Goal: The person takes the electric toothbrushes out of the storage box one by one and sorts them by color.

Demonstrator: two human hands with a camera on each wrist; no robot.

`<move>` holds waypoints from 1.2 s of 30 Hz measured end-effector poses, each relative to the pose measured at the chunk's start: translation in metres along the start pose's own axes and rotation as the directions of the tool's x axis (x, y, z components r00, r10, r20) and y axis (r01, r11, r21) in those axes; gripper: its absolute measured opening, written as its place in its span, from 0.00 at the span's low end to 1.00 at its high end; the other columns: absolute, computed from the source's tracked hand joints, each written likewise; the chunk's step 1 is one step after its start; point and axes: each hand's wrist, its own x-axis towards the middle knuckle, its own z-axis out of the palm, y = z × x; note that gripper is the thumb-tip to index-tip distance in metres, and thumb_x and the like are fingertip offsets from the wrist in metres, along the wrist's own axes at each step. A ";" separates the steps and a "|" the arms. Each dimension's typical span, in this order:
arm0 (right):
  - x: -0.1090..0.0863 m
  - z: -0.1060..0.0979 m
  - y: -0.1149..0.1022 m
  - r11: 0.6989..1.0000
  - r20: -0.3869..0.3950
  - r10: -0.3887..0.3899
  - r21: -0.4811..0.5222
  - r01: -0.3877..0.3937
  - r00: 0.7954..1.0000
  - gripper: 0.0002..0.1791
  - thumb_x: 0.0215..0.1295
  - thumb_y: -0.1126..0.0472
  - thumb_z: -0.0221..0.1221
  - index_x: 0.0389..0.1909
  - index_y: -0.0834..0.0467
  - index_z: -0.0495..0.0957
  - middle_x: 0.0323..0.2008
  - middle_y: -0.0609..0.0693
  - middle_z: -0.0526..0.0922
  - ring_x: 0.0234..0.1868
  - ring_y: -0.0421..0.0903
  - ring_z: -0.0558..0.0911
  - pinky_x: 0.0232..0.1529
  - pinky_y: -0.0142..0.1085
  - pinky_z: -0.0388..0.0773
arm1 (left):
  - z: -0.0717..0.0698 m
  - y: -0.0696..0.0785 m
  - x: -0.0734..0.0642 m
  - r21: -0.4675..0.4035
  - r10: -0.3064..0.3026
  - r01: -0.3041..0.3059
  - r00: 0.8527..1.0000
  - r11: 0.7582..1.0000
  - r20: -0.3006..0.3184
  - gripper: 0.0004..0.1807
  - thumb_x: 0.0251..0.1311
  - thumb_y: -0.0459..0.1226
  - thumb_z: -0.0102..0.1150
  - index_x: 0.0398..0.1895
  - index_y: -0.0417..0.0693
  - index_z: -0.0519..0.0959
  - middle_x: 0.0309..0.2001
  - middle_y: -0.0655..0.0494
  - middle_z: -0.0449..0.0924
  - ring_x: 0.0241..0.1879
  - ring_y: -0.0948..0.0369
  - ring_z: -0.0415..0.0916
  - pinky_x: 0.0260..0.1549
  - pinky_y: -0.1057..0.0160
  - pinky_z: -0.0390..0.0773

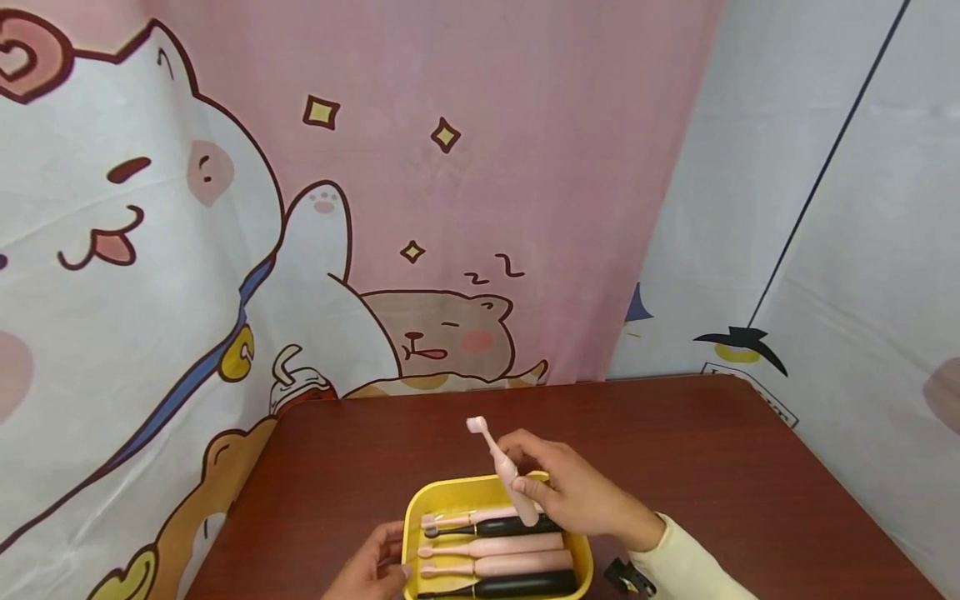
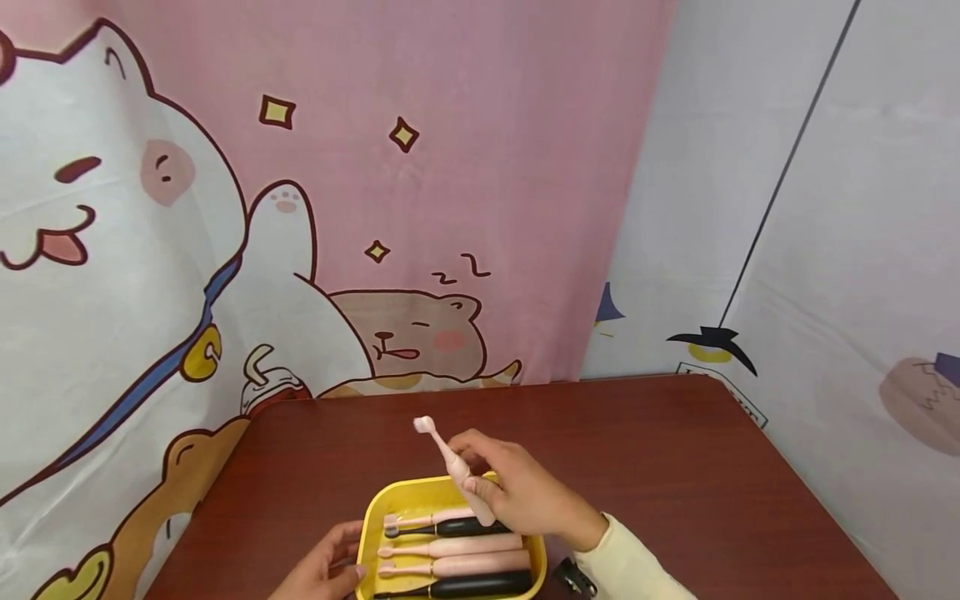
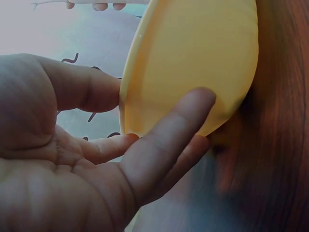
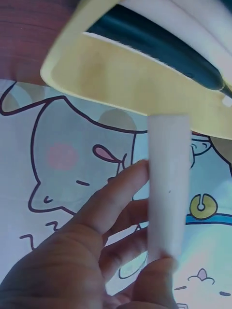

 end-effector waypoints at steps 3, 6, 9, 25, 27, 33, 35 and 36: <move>0.002 -0.005 0.004 0.999 -0.076 0.034 -0.002 -0.034 0.997 0.22 0.76 0.67 0.60 0.63 0.44 0.72 0.48 0.44 0.85 0.50 0.41 0.85 0.55 0.40 0.86 | 0.000 0.000 0.001 0.001 -0.010 0.010 1.000 1.000 -0.001 0.36 0.72 0.31 0.59 0.74 0.21 0.53 0.65 0.23 0.73 0.58 0.48 0.82 0.50 0.54 0.88; 0.004 -0.009 0.009 0.998 -0.165 0.063 -0.016 -0.066 0.984 0.25 0.73 0.73 0.60 0.63 0.46 0.72 0.50 0.44 0.86 0.50 0.43 0.86 0.56 0.41 0.86 | 0.001 0.002 0.000 -0.019 -0.029 0.028 1.000 0.999 -0.004 0.36 0.73 0.30 0.58 0.75 0.22 0.53 0.65 0.23 0.72 0.58 0.48 0.82 0.51 0.52 0.88; 0.007 -0.013 0.015 0.995 -0.247 0.071 -0.050 -0.086 0.967 0.26 0.71 0.76 0.61 0.63 0.49 0.72 0.50 0.46 0.87 0.50 0.44 0.86 0.56 0.44 0.86 | 0.003 0.005 -0.001 -0.045 -0.036 0.036 0.999 0.998 -0.015 0.35 0.73 0.28 0.57 0.75 0.23 0.53 0.65 0.21 0.71 0.58 0.46 0.82 0.50 0.49 0.88; 0.025 -0.028 0.078 0.966 -0.396 0.186 -0.093 -0.240 0.899 0.23 0.73 0.72 0.62 0.65 0.56 0.70 0.47 0.52 0.86 0.44 0.47 0.82 0.46 0.37 0.78 | 0.003 0.005 -0.004 -0.070 -0.017 0.017 1.000 0.997 -0.004 0.34 0.74 0.28 0.55 0.76 0.24 0.52 0.67 0.19 0.68 0.58 0.43 0.82 0.47 0.47 0.89; 0.030 -0.031 0.086 0.961 -0.393 0.209 -0.084 -0.262 0.895 0.24 0.74 0.72 0.61 0.66 0.57 0.70 0.48 0.52 0.85 0.44 0.48 0.81 0.45 0.38 0.79 | 0.002 0.004 -0.005 -0.073 -0.006 0.006 1.000 0.997 0.001 0.34 0.74 0.28 0.55 0.76 0.23 0.52 0.67 0.19 0.68 0.58 0.43 0.82 0.47 0.48 0.89; 0.042 -0.032 0.106 0.957 -0.387 0.251 -0.035 -0.287 0.887 0.22 0.76 0.71 0.59 0.65 0.55 0.68 0.49 0.55 0.84 0.46 0.50 0.83 0.49 0.45 0.80 | -0.002 -0.005 -0.003 -0.081 0.009 -0.006 1.000 0.997 0.027 0.35 0.74 0.30 0.57 0.76 0.25 0.53 0.67 0.23 0.71 0.58 0.47 0.82 0.48 0.49 0.89; 0.047 -0.031 0.111 0.961 -0.399 0.243 -0.025 -0.276 0.884 0.21 0.75 0.72 0.59 0.64 0.56 0.68 0.49 0.56 0.85 0.47 0.51 0.83 0.51 0.46 0.80 | -0.001 -0.003 -0.002 -0.084 -0.009 0.011 1.000 0.996 0.021 0.35 0.74 0.30 0.57 0.77 0.26 0.53 0.67 0.24 0.70 0.58 0.47 0.83 0.48 0.48 0.89; 0.050 -0.030 0.114 0.963 -0.405 0.238 -0.021 -0.269 0.883 0.21 0.75 0.72 0.59 0.64 0.57 0.68 0.49 0.57 0.85 0.47 0.51 0.83 0.52 0.46 0.80 | 0.000 -0.002 -0.002 -0.084 -0.016 0.017 1.000 0.996 0.018 0.35 0.75 0.30 0.56 0.77 0.26 0.52 0.67 0.23 0.70 0.58 0.47 0.82 0.48 0.48 0.89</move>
